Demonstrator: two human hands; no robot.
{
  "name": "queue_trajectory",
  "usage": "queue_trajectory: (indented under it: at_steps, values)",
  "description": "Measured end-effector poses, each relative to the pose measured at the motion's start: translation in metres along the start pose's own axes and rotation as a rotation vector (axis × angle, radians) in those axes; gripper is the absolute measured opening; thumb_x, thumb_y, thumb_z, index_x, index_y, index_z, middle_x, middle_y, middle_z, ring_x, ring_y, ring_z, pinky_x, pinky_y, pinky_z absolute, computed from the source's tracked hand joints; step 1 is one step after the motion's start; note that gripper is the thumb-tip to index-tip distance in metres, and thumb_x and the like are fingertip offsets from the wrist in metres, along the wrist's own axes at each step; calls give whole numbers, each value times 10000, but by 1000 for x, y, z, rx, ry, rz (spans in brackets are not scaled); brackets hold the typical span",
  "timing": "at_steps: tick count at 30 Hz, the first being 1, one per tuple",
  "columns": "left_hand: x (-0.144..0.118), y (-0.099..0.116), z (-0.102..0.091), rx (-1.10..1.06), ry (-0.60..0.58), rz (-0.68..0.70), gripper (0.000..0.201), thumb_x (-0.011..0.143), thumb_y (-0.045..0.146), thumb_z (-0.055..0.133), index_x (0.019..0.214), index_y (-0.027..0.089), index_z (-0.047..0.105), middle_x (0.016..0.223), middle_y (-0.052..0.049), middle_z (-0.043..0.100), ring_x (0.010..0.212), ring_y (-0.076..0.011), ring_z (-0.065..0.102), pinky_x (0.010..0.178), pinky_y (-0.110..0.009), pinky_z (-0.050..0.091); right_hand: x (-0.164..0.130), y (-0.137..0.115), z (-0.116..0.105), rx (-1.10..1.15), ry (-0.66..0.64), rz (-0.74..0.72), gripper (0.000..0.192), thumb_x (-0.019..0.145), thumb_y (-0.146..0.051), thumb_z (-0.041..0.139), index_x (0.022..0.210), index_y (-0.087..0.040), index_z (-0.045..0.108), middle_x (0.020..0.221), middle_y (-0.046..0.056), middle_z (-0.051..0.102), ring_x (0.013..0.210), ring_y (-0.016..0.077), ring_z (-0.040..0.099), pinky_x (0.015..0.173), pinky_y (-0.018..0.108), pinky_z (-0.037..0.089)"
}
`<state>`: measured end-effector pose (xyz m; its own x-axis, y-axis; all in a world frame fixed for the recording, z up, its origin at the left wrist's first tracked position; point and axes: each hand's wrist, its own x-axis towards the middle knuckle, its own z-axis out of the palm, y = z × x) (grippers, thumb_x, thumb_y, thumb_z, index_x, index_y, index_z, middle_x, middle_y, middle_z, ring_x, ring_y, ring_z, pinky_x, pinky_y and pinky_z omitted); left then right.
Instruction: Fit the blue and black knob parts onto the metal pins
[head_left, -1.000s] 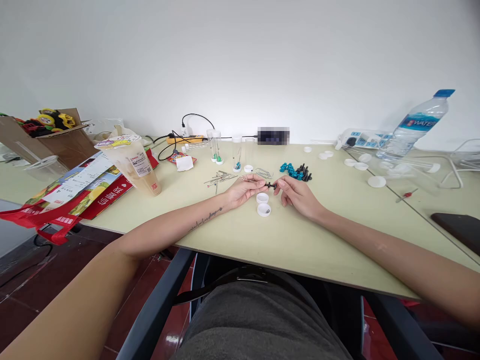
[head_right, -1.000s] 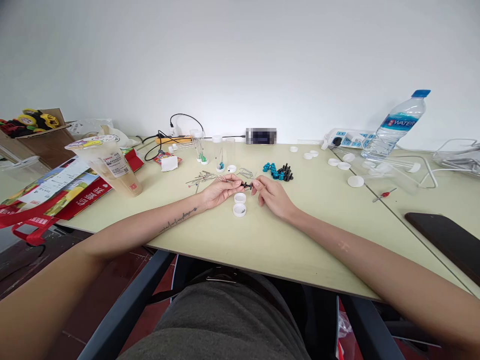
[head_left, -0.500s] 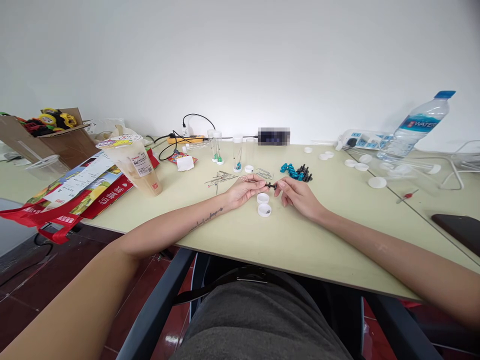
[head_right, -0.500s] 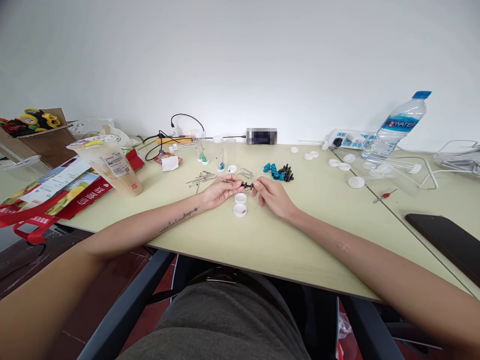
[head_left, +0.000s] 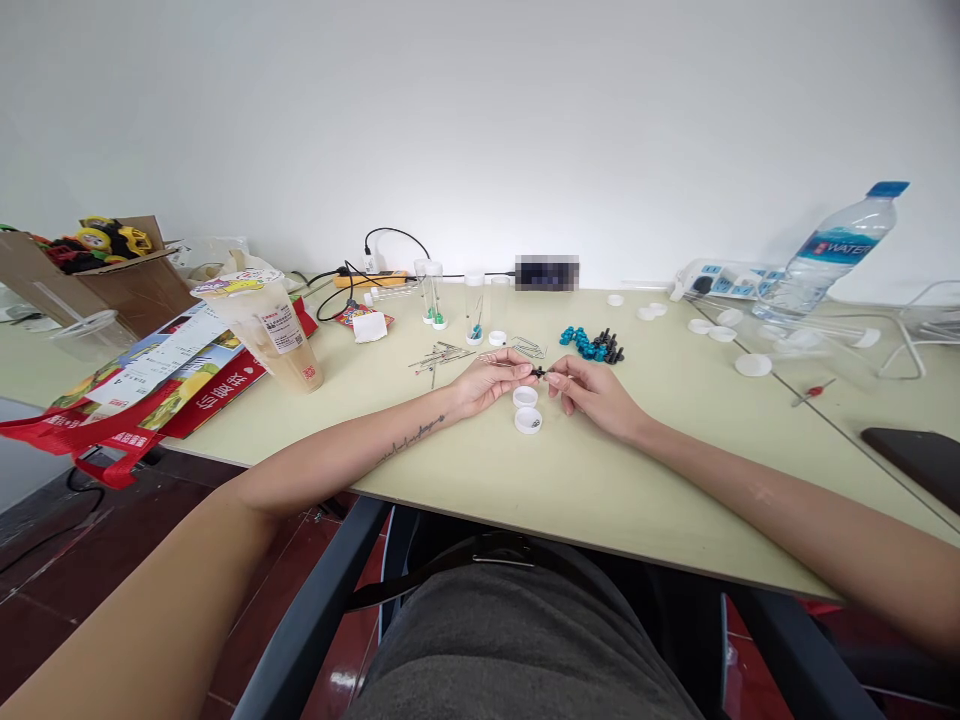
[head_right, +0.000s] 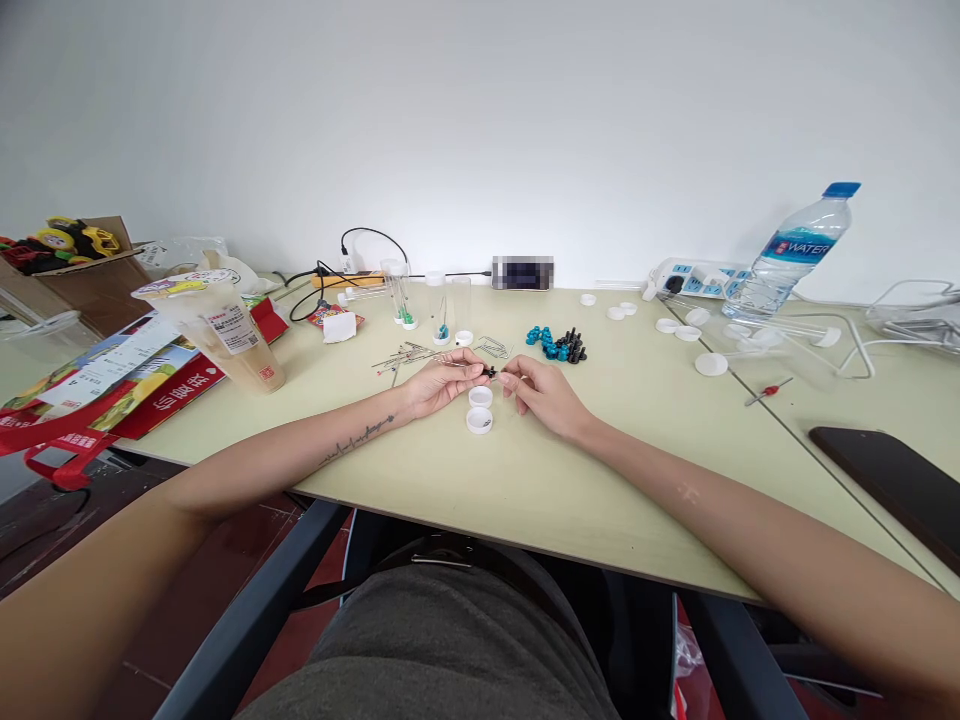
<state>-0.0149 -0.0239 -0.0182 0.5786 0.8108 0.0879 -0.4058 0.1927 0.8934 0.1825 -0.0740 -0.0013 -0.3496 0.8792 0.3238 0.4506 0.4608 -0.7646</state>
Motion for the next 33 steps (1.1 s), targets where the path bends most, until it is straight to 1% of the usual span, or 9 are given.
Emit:
queue_trajectory:
  at_steps: [4, 11, 15, 18, 21, 23, 26, 30, 33]
  values:
    - [0, 1, 0, 8, 4, 1, 172, 652, 105, 731, 769, 106, 605, 808, -12, 645, 790, -121, 658, 912, -299, 456, 0, 2, 0, 25, 31, -8, 263, 831, -467, 541, 903, -214, 528, 813, 3, 602, 470, 103, 524, 493, 272, 411]
    - [0, 2, 0, 35, -55, 3, 172, 653, 124, 737, 770, 102, 613, 795, -7, 637, 805, -127, 652, 942, -337, 433, -1, 0, -1, -15, -48, -3, 391, 912, -485, 375, 717, -185, 530, 646, 16, 604, 514, 125, 540, 514, 266, 388]
    - [0, 2, 1, 44, -36, 5, 174, 645, 129, 741, 765, 105, 617, 795, -10, 637, 791, -131, 653, 922, -336, 443, -1, -1, 0, 4, 6, -14, 259, 851, -463, 513, 853, -205, 523, 757, 2, 600, 487, 109, 526, 506, 268, 402]
    - [-1, 3, 1, 50, -19, 5, 182, 638, 132, 745, 766, 107, 619, 791, -11, 638, 782, -134, 653, 897, -332, 456, 0, 0, 1, 32, 41, -25, 251, 809, -441, 581, 905, -221, 507, 871, 6, 590, 472, 94, 517, 496, 271, 412]
    - [-1, 3, 2, 53, -26, 1, 181, 641, 136, 744, 766, 105, 617, 787, -8, 637, 775, -125, 651, 905, -325, 451, 0, 0, 1, 28, 4, -16, 259, 844, -464, 520, 815, -206, 520, 735, -3, 594, 484, 111, 526, 507, 272, 410]
    - [-1, 3, 3, 55, -34, -8, 185, 645, 140, 743, 772, 106, 613, 792, -8, 639, 784, -126, 653, 914, -326, 445, 0, 0, 0, 26, -40, 1, 336, 885, -489, 434, 753, -194, 526, 650, 4, 590, 503, 126, 538, 518, 273, 409]
    - [-1, 3, 3, 57, -42, -14, 185, 652, 142, 739, 780, 106, 610, 799, -11, 641, 798, -132, 656, 910, -325, 446, -1, 0, -1, 20, -66, 18, 398, 909, -502, 367, 722, -188, 525, 629, 14, 591, 513, 129, 542, 521, 273, 404]
    - [-1, 3, 2, 45, -28, 4, 180, 650, 132, 738, 772, 103, 609, 790, -6, 638, 775, -123, 656, 883, -304, 460, 0, -1, 1, 16, 8, -4, 263, 839, -469, 530, 817, -208, 509, 742, -9, 584, 476, 104, 519, 505, 272, 405]
    - [-1, 2, 2, 42, -25, 3, 181, 650, 130, 738, 770, 103, 605, 780, -3, 636, 761, -118, 656, 852, -281, 470, 0, -1, 1, 41, 40, -8, 263, 787, -444, 609, 868, -222, 491, 848, -7, 571, 463, 90, 509, 485, 272, 413]
